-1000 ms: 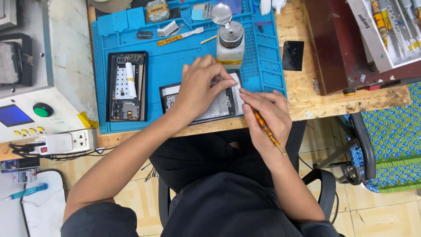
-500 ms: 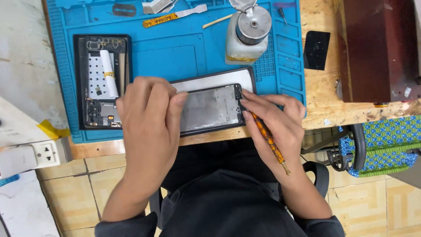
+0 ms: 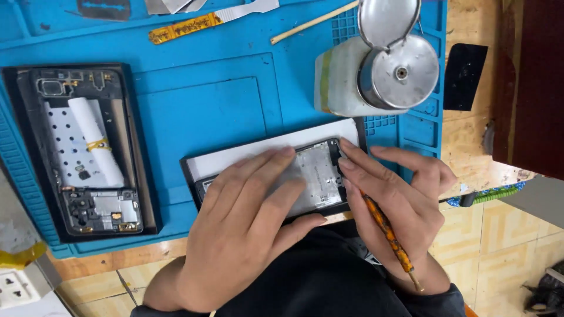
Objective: Cleaning adhesive residue from the frame of a mobile phone screen using a precision tool.
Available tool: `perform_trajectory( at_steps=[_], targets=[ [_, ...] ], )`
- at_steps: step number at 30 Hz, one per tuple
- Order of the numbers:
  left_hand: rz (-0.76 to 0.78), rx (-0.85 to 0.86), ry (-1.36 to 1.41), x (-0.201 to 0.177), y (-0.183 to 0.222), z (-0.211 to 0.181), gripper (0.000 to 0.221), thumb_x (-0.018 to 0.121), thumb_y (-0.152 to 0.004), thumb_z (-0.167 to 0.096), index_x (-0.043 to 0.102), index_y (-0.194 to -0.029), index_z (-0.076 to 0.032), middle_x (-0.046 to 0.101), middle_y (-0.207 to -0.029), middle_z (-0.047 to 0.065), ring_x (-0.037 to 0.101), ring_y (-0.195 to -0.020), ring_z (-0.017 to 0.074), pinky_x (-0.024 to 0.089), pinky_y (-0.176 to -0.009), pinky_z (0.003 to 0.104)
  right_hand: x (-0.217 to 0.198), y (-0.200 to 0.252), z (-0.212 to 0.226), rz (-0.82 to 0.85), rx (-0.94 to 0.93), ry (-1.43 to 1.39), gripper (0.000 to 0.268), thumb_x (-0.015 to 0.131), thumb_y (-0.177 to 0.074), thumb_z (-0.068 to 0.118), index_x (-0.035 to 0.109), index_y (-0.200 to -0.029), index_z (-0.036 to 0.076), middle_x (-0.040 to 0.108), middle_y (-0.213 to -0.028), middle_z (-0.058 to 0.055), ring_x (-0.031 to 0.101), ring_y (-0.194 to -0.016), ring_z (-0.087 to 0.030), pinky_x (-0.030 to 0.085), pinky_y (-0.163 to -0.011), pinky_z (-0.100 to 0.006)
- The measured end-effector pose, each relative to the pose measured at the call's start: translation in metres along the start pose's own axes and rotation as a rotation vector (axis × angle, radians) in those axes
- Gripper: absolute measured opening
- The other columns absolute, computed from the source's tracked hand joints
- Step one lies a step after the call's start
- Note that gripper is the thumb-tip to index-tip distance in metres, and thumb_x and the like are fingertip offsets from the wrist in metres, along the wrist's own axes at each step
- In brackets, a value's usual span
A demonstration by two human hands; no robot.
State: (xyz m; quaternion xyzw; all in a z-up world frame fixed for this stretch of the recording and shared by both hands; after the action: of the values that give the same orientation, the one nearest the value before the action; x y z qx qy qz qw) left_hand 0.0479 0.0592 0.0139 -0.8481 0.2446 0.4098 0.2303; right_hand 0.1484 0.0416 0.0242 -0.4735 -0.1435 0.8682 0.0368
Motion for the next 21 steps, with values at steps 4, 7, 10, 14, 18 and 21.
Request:
perform_trajectory(
  at_steps=[4, 7, 10, 14, 18, 21],
  targets=[
    [-0.001, -0.078, 0.102, 0.001, -0.003, 0.010, 0.031, 0.058, -0.080, -0.031, 0.048, -0.097, -0.006, 0.054, -0.106, 0.011, 0.054, -0.100, 0.0252, 0.043, -0.083, 0.036, 0.003, 0.000, -0.006, 0.037, 0.040, -0.043, 0.005, 0.056, -0.078, 0.001, 0.058, -0.082, 0.001, 0.061, -0.094, -0.017, 0.053, -0.089, -0.027, 0.029, -0.082, -0.031],
    [0.004, -0.120, 0.140, 0.002, -0.005, 0.015, 0.031, 0.060, -0.079, -0.029, 0.050, -0.097, -0.006, 0.056, -0.104, 0.009, 0.055, -0.099, 0.0223, 0.042, -0.084, 0.034, 0.006, 0.002, -0.005, 0.057, 0.021, 0.020, 0.008, 0.056, -0.078, 0.001, 0.056, -0.086, 0.003, 0.061, -0.095, -0.016, 0.054, -0.085, -0.027, 0.032, -0.079, -0.032],
    [-0.001, -0.148, 0.140, 0.001, -0.007, 0.017, 0.030, 0.059, -0.079, -0.029, 0.050, -0.097, -0.006, 0.057, -0.103, 0.008, 0.056, -0.098, 0.0208, 0.041, -0.083, 0.032, 0.009, 0.002, -0.005, 0.079, 0.019, 0.084, 0.008, 0.054, -0.081, 0.004, 0.057, -0.087, 0.005, 0.061, -0.098, -0.016, 0.051, -0.088, -0.028, 0.030, -0.080, -0.034],
    [0.022, -0.179, 0.135, 0.004, -0.006, 0.019, 0.030, 0.058, -0.079, -0.029, 0.050, -0.098, -0.007, 0.057, -0.104, 0.007, 0.055, -0.100, 0.0191, 0.039, -0.083, 0.030, 0.008, 0.002, -0.008, 0.083, 0.053, 0.029, 0.009, 0.056, -0.078, 0.003, 0.057, -0.087, 0.004, 0.061, -0.096, -0.016, 0.053, -0.089, -0.028, 0.031, -0.081, -0.033],
    [0.013, -0.166, 0.133, 0.003, -0.007, 0.019, 0.028, 0.058, -0.079, -0.028, 0.051, -0.097, -0.008, 0.057, -0.105, 0.007, 0.055, -0.099, 0.0189, 0.039, -0.082, 0.030, 0.010, 0.004, -0.010, 0.115, 0.055, 0.042, 0.012, 0.057, -0.079, 0.002, 0.056, -0.091, 0.004, 0.059, -0.101, -0.016, 0.052, -0.090, -0.027, 0.033, -0.083, -0.035],
    [0.016, -0.163, 0.132, 0.004, -0.007, 0.018, 0.027, 0.058, -0.079, -0.028, 0.051, -0.096, -0.008, 0.057, -0.104, 0.006, 0.054, -0.100, 0.0190, 0.039, -0.083, 0.030, 0.007, -0.001, -0.010, 0.045, 0.052, -0.042, 0.008, 0.055, -0.077, 0.001, 0.057, -0.085, 0.003, 0.061, -0.095, -0.018, 0.053, -0.086, -0.027, 0.032, -0.081, -0.031]
  ],
)
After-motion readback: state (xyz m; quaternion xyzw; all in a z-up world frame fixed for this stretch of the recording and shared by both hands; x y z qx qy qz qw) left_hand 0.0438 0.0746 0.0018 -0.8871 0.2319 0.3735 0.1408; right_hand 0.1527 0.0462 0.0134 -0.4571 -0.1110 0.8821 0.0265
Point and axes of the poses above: each hand's wrist, its own y-axis away from the middle knuckle, its own x-axis out of the palm, z = x × y, the point moved 9 cm from there along -y, towards the middle knuckle
